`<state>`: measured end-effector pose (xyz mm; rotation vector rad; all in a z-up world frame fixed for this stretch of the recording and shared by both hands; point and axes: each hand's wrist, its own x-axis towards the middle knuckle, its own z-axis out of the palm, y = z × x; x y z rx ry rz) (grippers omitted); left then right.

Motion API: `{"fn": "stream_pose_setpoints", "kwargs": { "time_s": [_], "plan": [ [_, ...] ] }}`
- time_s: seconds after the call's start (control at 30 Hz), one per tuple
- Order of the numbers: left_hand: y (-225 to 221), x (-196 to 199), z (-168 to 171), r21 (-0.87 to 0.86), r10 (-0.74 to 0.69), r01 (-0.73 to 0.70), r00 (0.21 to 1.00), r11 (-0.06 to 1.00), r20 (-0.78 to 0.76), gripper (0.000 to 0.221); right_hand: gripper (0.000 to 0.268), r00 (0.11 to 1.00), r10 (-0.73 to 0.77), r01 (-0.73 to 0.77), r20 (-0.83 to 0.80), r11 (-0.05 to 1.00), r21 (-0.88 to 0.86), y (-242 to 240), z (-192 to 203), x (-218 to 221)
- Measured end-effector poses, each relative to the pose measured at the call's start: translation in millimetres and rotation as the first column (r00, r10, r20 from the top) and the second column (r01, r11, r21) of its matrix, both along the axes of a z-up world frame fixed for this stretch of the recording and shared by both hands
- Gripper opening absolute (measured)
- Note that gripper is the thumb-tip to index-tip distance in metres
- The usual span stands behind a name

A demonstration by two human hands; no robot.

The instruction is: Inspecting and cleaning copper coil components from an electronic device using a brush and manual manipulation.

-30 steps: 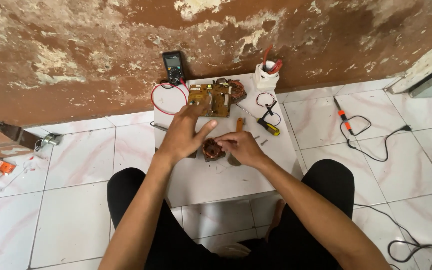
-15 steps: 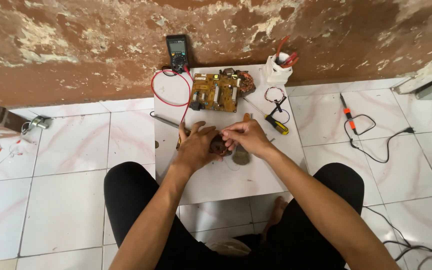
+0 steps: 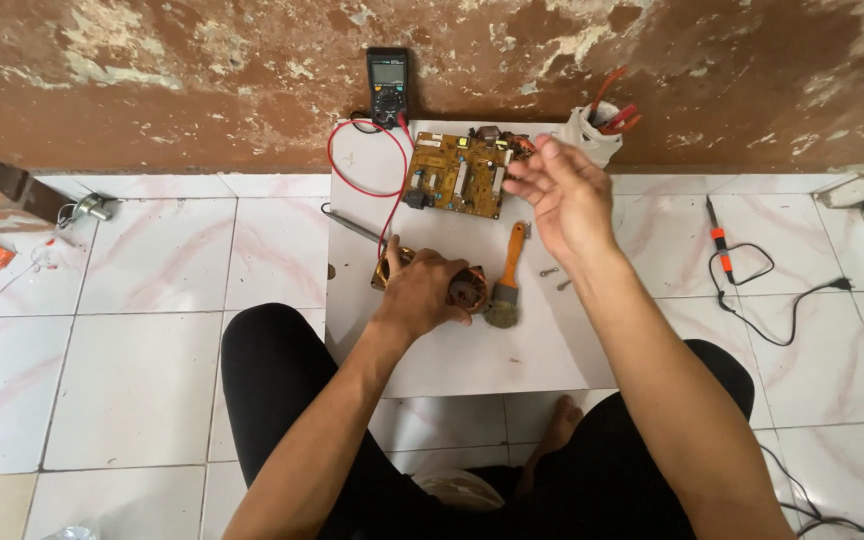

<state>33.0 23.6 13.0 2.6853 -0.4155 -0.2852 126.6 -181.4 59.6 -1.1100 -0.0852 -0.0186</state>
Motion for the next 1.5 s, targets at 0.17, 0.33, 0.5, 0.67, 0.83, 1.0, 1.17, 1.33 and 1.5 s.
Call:
{"fn": "stream_pose_setpoints", "kwargs": {
  "time_s": [0.17, 0.33, 0.5, 0.67, 0.83, 1.0, 1.17, 1.33, 1.5],
  "plan": [
    [-0.3, -0.5, -7.7, -0.055, 0.002, 0.006, 0.989, 0.998, 0.145, 0.079, 0.011, 0.977, 0.119, -0.184, 0.175, 0.885, 0.427, 0.1, 57.9, -1.4],
    [-1.9, 0.3, -10.2, -0.041, 0.011, -0.005, 0.989, 0.999, 0.146, 0.080, 0.013, 0.964, 0.189, -0.258, 0.185, 0.825, 0.502, 12.3, 81.2, -11.6],
    [-1.7, -0.4, -10.9, -0.037, 0.007, -0.002, 0.992, 0.999, 0.129, 0.080, 0.014, 0.949, 0.251, -0.314, 0.190, 0.806, 0.502, 26.3, 88.6, -31.6],
    [0.2, -3.8, -10.0, -0.018, -0.027, 0.030, 0.987, 0.999, 0.159, 0.084, 0.016, 0.942, 0.231, -0.313, 0.243, 0.863, 0.397, 30.4, 90.4, -37.9],
    [-2.6, -5.0, -17.0, -0.025, -0.014, 0.018, 0.984, 1.000, 0.177, 0.092, 0.016, 0.951, 0.193, -0.279, 0.244, 0.875, 0.396, 38.5, 86.0, -29.8],
    [-3.2, -6.2, -22.4, -0.017, -0.012, 0.016, 0.979, 1.000, 0.205, 0.084, 0.020, 0.950, 0.184, -0.274, 0.250, 0.878, 0.393, 53.0, 75.0, -17.4],
    [-6.0, -8.0, -35.4, 0.034, -0.026, 0.014, 0.932, 0.999, 0.361, 0.082, 0.017, 0.940, 0.281, -0.341, 0.193, 0.790, 0.510, 58.7, 76.2, -10.3],
    [-11.0, -3.5, -43.4, 0.083, -0.032, 0.002, 0.928, 0.997, 0.372, 0.083, 0.016, 0.914, 0.350, -0.403, 0.204, 0.737, 0.542, 76.6, 74.0, -6.2],
    [-13.8, -5.3, -46.5, 0.101, -0.024, -0.025, 0.892, 0.995, 0.452, 0.080, 0.012, 0.925, 0.349, -0.372, 0.147, 0.766, 0.524, 94.3, 80.5, -7.1]
  ]
}}
